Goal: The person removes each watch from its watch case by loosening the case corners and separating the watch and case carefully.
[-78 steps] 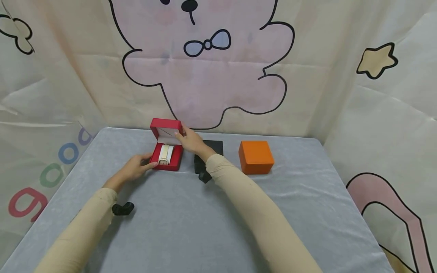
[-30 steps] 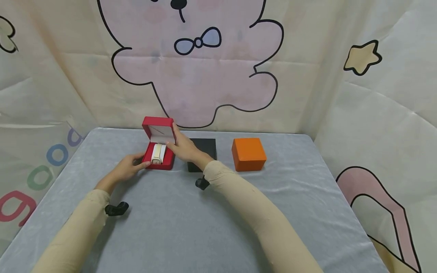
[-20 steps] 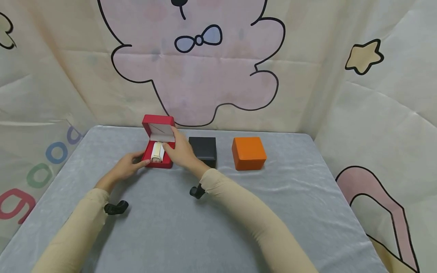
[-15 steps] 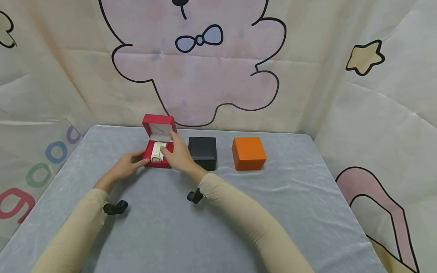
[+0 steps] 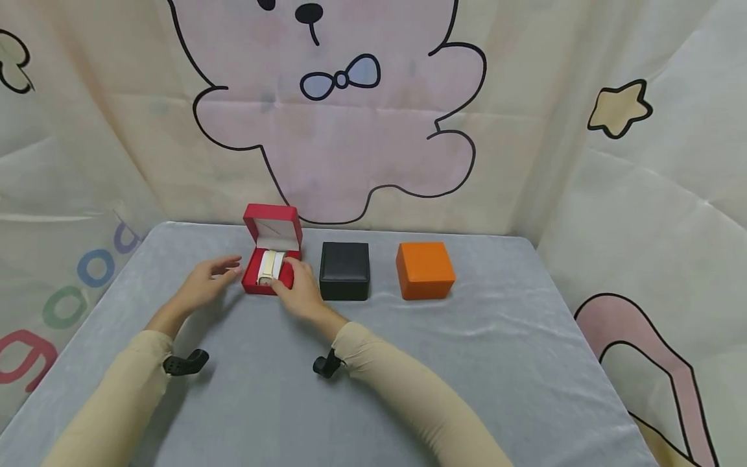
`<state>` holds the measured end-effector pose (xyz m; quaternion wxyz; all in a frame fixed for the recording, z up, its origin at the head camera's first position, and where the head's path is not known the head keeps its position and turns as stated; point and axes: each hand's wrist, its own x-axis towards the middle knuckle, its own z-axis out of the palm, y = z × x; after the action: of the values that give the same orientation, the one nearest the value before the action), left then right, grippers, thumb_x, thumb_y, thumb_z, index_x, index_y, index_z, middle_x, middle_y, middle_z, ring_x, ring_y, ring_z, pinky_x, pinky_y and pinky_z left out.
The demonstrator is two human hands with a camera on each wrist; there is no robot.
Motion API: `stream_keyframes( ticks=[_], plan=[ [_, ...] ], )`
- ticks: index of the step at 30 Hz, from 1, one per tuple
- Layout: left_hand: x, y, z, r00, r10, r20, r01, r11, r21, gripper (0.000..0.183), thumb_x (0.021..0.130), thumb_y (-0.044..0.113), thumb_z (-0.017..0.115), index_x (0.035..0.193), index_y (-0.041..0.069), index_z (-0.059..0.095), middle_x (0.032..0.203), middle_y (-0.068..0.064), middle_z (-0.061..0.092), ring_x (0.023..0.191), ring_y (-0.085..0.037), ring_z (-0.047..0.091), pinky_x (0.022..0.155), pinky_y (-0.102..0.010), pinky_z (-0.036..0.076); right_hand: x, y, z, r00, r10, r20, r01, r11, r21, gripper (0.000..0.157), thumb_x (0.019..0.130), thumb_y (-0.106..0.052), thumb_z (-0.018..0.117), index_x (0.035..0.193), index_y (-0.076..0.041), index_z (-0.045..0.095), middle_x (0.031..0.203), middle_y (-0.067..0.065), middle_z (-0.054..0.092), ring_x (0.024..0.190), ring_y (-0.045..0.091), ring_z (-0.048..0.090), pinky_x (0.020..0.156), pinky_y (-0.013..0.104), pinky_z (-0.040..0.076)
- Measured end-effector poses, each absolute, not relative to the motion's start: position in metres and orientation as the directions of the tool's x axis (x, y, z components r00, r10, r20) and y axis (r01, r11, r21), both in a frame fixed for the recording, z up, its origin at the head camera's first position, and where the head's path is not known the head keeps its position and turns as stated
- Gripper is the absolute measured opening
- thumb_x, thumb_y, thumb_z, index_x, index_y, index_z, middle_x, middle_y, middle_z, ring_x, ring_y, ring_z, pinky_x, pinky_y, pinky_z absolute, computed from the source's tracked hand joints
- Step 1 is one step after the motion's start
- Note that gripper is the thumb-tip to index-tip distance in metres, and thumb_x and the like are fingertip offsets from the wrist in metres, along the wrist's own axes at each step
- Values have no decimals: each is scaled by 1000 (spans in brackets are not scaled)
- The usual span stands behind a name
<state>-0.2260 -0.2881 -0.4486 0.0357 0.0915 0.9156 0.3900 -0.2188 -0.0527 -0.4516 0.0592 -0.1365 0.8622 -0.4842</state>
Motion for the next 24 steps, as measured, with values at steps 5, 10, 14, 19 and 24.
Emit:
stream_keyframes(
  ticks=[5,10,14,19,24],
  plan=[
    [-227,-286,-444,-986,165,33,137,674,726,52,106,26,53,148,-3,45,144,-31,53,128,-49,51,102,-66,46,-219,-55,-459,-956,-293,26,-179,511,-841,55,102,-21,54,154,-12,41,153,16,41,142,26,42,117,42,39],
    [-235,-280,-441,-986,160,45,142,674,725,51,103,21,57,148,0,46,143,-28,55,127,-47,54,103,-63,47,-226,-52,-465,-949,-314,3,-179,535,-825,54,104,-14,50,156,-11,38,153,19,41,145,27,39,120,41,37],
    [-243,-276,-441,-985,175,8,124,666,735,53,102,19,59,151,5,45,148,-25,52,131,-45,51,105,-63,47,-230,-49,-469,-945,-327,19,-206,548,-811,52,103,-11,49,154,-7,41,149,22,46,141,29,43,119,40,38],
    [-253,-273,-440,-974,227,-23,134,650,748,52,101,11,56,151,4,44,152,-24,47,134,-46,49,106,-64,45,-232,-47,-471,-939,-337,65,-257,568,-782,48,102,-7,50,150,-2,46,145,22,54,141,31,44,119,40,37],
    [-259,-274,-441,-959,277,-51,142,631,763,57,100,9,59,153,2,41,156,-25,43,135,-47,48,106,-64,45,-232,-51,-473,-943,-321,91,-268,567,-779,47,100,-6,53,147,-2,51,143,21,57,139,30,46,118,38,38]
  ],
)
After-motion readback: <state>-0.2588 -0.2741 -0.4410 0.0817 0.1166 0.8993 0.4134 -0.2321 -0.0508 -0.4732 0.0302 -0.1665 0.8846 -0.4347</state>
